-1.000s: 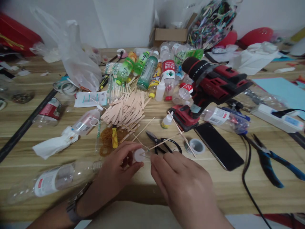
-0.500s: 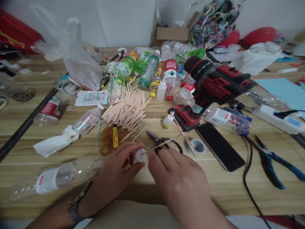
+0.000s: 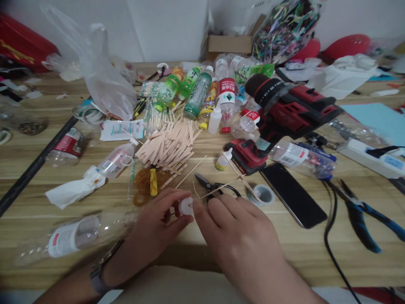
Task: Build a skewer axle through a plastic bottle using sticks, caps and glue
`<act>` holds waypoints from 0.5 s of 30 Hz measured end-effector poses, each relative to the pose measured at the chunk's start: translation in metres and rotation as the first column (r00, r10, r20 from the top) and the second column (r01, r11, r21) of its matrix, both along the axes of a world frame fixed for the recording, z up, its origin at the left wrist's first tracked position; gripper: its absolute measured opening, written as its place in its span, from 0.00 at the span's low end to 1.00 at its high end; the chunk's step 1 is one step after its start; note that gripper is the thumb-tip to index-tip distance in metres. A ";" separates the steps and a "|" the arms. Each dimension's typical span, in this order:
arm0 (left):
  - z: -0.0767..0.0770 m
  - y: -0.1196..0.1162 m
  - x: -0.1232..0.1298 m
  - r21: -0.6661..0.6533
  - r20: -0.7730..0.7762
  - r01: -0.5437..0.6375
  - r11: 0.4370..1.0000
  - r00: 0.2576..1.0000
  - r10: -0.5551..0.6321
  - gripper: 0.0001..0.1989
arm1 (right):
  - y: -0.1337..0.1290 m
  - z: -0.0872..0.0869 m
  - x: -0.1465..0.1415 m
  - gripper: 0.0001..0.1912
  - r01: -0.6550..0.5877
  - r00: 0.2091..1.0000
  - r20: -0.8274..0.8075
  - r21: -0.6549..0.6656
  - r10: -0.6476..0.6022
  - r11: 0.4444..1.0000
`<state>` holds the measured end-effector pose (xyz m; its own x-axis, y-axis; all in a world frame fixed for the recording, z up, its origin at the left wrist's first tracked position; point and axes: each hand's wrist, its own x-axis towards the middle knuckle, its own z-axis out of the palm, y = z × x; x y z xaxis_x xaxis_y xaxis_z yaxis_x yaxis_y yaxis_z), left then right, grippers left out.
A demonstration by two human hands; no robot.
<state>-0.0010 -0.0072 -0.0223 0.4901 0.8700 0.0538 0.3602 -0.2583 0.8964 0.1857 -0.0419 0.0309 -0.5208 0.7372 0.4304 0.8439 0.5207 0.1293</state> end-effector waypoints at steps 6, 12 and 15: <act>0.005 0.001 0.001 -0.025 -0.013 -0.005 1.000 1.000 0.005 0.14 | 0.005 -0.001 -0.002 0.20 -0.018 0.999 0.047 0.036 0.016 0.999; 0.005 0.001 0.003 -0.038 -0.013 -0.011 0.999 1.000 0.010 0.12 | 0.007 -0.007 -0.008 0.18 -0.048 0.999 0.006 -0.021 0.048 0.999; 0.002 0.003 0.003 -0.145 0.028 -0.044 0.988 0.998 0.049 0.15 | 0.008 -0.012 -0.008 0.19 -0.014 0.999 -0.030 -0.067 0.012 0.998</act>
